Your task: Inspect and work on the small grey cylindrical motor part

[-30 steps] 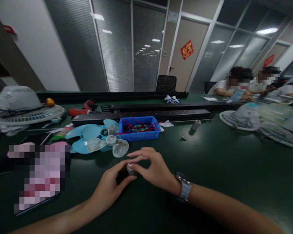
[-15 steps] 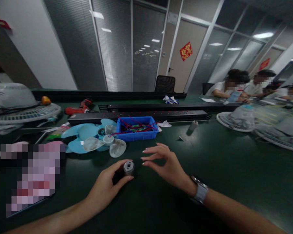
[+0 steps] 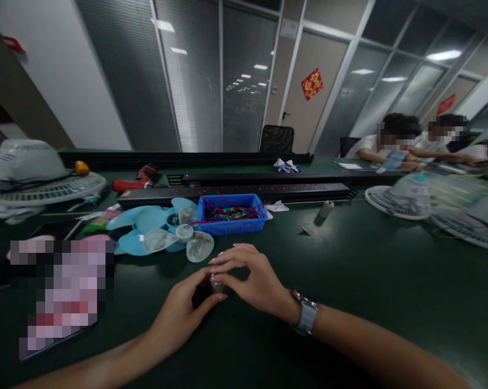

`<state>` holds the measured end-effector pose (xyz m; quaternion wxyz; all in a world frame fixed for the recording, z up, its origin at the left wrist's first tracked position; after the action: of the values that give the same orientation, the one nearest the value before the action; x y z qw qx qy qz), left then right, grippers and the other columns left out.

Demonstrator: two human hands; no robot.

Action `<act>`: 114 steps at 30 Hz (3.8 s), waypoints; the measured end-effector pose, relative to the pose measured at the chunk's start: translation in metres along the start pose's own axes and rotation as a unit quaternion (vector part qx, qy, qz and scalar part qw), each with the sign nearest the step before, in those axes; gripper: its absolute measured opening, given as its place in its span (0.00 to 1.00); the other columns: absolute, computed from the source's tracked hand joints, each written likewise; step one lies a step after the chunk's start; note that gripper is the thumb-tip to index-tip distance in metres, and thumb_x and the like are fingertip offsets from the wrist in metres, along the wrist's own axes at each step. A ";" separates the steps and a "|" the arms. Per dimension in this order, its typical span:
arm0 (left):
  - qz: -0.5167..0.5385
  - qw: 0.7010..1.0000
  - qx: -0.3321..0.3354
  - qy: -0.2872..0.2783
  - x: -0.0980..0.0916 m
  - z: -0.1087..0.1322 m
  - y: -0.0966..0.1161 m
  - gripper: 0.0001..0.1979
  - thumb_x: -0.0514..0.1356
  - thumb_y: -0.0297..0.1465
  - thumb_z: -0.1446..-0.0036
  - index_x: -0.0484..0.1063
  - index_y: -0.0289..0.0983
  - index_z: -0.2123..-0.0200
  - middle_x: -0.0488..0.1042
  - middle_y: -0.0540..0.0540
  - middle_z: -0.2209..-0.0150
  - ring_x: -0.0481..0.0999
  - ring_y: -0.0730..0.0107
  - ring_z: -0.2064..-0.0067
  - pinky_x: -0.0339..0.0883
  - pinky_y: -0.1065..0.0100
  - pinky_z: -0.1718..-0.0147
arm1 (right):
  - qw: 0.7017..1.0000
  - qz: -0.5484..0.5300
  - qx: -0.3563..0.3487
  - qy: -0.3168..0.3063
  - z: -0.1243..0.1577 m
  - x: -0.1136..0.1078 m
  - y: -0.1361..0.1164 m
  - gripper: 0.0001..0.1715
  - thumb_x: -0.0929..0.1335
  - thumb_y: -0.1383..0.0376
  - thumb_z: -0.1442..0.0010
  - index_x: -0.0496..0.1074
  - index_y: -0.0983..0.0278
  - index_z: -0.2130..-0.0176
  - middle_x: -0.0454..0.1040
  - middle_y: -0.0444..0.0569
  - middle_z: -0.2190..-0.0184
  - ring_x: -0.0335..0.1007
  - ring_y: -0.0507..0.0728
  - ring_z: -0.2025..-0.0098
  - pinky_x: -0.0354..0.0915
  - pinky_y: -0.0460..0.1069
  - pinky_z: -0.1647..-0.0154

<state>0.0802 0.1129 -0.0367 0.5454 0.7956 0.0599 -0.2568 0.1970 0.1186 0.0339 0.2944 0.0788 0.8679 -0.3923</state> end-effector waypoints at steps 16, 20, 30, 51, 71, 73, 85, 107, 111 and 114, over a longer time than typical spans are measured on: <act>0.007 1.000 -0.020 -0.004 0.000 0.001 -0.001 0.18 0.64 0.27 0.43 0.71 0.39 0.49 0.77 0.45 0.51 0.76 0.58 0.52 0.69 0.58 0.51 | 1.000 0.023 0.001 0.001 0.000 -0.001 0.001 0.13 0.74 0.72 0.43 0.78 0.57 0.59 0.80 0.42 0.57 0.75 0.56 0.53 0.62 0.55 0.43; 0.017 1.000 -0.015 -0.009 0.001 0.000 0.000 0.18 0.64 0.26 0.43 0.71 0.40 0.49 0.77 0.45 0.51 0.76 0.59 0.51 0.69 0.59 0.50 | 1.000 0.014 0.020 0.010 0.003 -0.001 0.002 0.11 0.74 0.71 0.43 0.79 0.57 0.60 0.80 0.43 0.57 0.75 0.56 0.53 0.62 0.56 0.43; 0.008 0.999 -0.031 -0.001 0.000 0.001 -0.007 0.19 0.65 0.28 0.44 0.70 0.41 0.48 0.76 0.45 0.49 0.75 0.56 0.49 0.67 0.55 0.47 | 0.984 -0.028 0.099 0.145 0.017 -0.037 0.015 0.14 0.63 0.60 0.32 0.72 0.61 0.67 0.78 0.43 0.73 0.76 0.55 0.69 0.52 0.64 0.37; 0.008 0.998 -0.005 0.066 -0.021 -0.016 0.015 0.08 0.63 0.36 0.42 0.81 0.50 0.60 0.64 0.45 0.45 0.66 0.52 0.43 0.62 0.50 0.44 | 0.974 -0.155 0.148 -0.078 0.033 0.036 0.032 0.27 0.74 0.63 0.42 0.68 0.59 0.45 0.74 0.46 0.48 0.69 0.58 0.45 0.64 0.53 0.42; -0.264 0.963 -0.010 0.047 -0.071 0.026 -0.006 0.09 0.66 0.34 0.44 0.81 0.54 0.60 0.76 0.48 0.47 0.66 0.47 0.44 0.62 0.39 0.49 | 0.967 -0.155 0.180 -0.091 0.033 0.033 0.034 0.23 0.73 0.63 0.41 0.70 0.58 0.46 0.74 0.48 0.48 0.69 0.60 0.45 0.65 0.58 0.42; -0.202 0.977 0.009 0.071 -0.073 0.016 0.008 0.08 0.65 0.32 0.43 0.81 0.51 0.60 0.79 0.48 0.53 0.70 0.51 0.46 0.65 0.45 0.49 | 0.968 -0.149 0.181 -0.093 0.033 0.033 0.034 0.22 0.73 0.63 0.41 0.70 0.58 0.47 0.74 0.47 0.49 0.70 0.60 0.46 0.66 0.58 0.43; -0.064 0.997 0.035 0.037 -0.031 -0.018 0.037 0.08 0.63 0.29 0.41 0.81 0.48 0.61 0.83 0.53 0.61 0.81 0.59 0.58 0.67 0.57 0.53 | 0.976 -0.145 0.139 -0.085 0.033 0.035 0.033 0.22 0.72 0.64 0.40 0.69 0.60 0.47 0.74 0.48 0.50 0.70 0.59 0.47 0.65 0.54 0.43; -0.018 0.999 0.024 0.023 -0.031 -0.014 0.027 0.08 0.69 0.30 0.49 0.78 0.40 0.64 0.73 0.45 0.57 0.74 0.59 0.53 0.68 0.59 0.53 | 0.976 -0.138 0.147 -0.084 0.032 0.033 0.030 0.21 0.72 0.62 0.40 0.70 0.59 0.47 0.75 0.47 0.51 0.71 0.59 0.49 0.66 0.54 0.45; -0.017 0.998 0.011 0.058 -0.037 -0.011 0.026 0.12 0.70 0.31 0.52 0.74 0.39 0.63 0.75 0.45 0.56 0.74 0.57 0.52 0.68 0.59 0.55 | 0.976 -0.147 0.140 -0.084 0.031 0.032 0.028 0.19 0.72 0.62 0.39 0.71 0.59 0.48 0.76 0.47 0.51 0.72 0.59 0.49 0.66 0.54 0.45; 0.016 1.000 -0.006 0.021 -0.025 -0.011 0.027 0.17 0.67 0.31 0.46 0.71 0.41 0.53 0.79 0.46 0.55 0.76 0.57 0.50 0.66 0.56 0.49 | 0.977 -0.147 0.135 -0.078 0.033 0.032 0.030 0.21 0.72 0.62 0.39 0.70 0.59 0.47 0.75 0.47 0.50 0.71 0.59 0.48 0.66 0.54 0.45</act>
<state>0.0726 0.1169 0.0010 0.5525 0.7987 0.0602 -0.2307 0.1962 0.1119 -0.0204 0.2871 -0.0418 0.7831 -0.5500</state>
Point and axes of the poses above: each hand's wrist, its own z-axis away from the middle knuckle, its own x-axis out of the palm, y = z × x, the point moved 9 cm from there along -z, towards the middle knuckle
